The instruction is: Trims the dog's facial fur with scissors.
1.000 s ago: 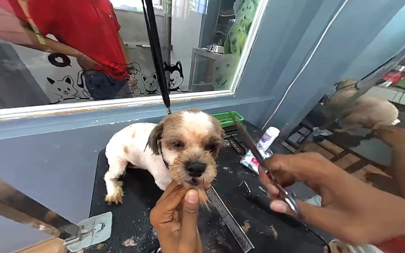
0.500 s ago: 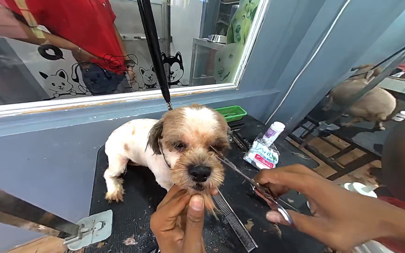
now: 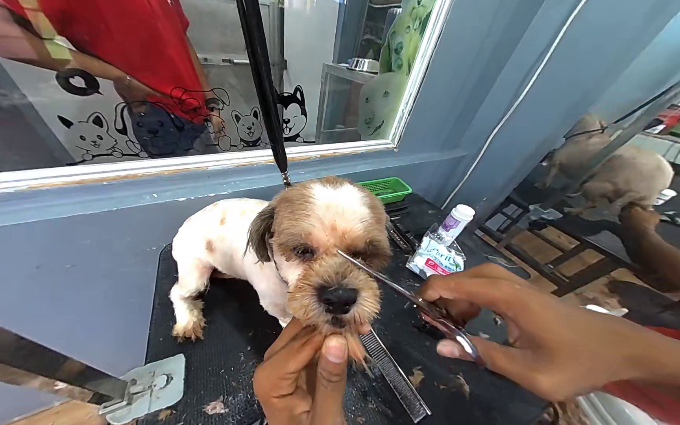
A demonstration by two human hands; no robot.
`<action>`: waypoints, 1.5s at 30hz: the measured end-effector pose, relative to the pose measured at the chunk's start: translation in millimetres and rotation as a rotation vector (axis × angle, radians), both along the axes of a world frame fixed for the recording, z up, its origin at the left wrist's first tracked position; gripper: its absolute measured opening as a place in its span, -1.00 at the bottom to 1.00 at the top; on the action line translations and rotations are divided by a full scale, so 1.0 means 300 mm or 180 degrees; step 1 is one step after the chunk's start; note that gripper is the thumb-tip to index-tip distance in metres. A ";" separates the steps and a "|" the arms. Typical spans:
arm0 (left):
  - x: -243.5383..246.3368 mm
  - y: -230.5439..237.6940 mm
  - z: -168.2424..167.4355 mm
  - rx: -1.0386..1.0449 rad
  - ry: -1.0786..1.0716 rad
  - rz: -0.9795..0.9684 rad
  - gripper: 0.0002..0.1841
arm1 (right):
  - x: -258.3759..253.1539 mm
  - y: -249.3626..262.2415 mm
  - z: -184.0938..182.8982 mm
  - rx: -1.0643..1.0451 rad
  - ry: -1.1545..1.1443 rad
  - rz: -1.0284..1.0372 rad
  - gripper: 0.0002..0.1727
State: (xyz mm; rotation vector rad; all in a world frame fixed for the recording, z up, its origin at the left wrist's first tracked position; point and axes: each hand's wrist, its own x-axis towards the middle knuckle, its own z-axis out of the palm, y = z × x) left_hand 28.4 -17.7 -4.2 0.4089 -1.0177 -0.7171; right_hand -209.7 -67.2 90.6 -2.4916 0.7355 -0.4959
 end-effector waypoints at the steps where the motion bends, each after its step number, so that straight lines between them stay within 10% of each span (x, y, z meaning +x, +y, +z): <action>1: 0.000 0.000 0.000 -0.0006 0.0005 -0.0004 -0.78 | 0.000 0.000 0.001 -0.0012 -0.0008 -0.0013 -0.74; 31: -0.011 0.018 0.004 0.0005 0.0050 -0.0061 -0.77 | -0.004 -0.001 0.150 -0.0431 0.0417 0.0097 -0.71; 45: -0.041 0.010 0.053 0.0020 0.0160 0.0021 -0.75 | 0.027 0.053 0.091 -0.1704 0.0038 -0.0414 -0.73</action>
